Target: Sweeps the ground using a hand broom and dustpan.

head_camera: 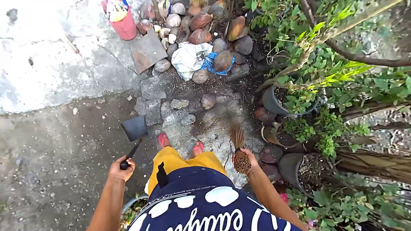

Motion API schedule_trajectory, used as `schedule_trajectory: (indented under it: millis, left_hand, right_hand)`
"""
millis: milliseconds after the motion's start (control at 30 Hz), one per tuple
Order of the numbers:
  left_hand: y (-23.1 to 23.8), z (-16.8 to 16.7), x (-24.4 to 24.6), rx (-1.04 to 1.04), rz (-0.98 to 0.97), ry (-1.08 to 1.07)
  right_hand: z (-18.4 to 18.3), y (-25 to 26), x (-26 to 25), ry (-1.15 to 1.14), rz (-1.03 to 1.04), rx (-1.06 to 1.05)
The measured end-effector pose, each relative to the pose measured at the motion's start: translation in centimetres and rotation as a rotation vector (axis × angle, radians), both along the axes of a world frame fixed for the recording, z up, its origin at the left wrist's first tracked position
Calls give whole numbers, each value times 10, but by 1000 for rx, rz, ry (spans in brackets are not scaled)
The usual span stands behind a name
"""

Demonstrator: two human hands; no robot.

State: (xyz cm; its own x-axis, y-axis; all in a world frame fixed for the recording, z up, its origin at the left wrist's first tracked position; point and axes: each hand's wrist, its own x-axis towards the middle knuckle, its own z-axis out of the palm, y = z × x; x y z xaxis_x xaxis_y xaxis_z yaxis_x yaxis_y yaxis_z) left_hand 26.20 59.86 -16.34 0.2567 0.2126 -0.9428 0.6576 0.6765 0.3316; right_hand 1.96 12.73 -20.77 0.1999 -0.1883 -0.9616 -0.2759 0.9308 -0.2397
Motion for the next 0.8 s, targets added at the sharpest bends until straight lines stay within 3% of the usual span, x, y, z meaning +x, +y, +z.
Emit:
schedule_trajectory:
  millis: [167,367,600,700,800]
  left_hand:
    - [14,-11,96,-35,-88,-56]
    - [58,-52,209,6,-262,32]
    - [96,-60,313,127,-563,185]
    - [104,-61,336,161,-604,203]
    - [111,-53,353,175,-596,200]
  right_hand:
    - [-1,34,11,-87,-270,73]
    - [-23,125,43,-187,-657,138]
    - [-68,204,84,-92,-656,169]
    - [-85,211,98,-61,-537,175]
    - [-97,200,122,-27,-581,176]
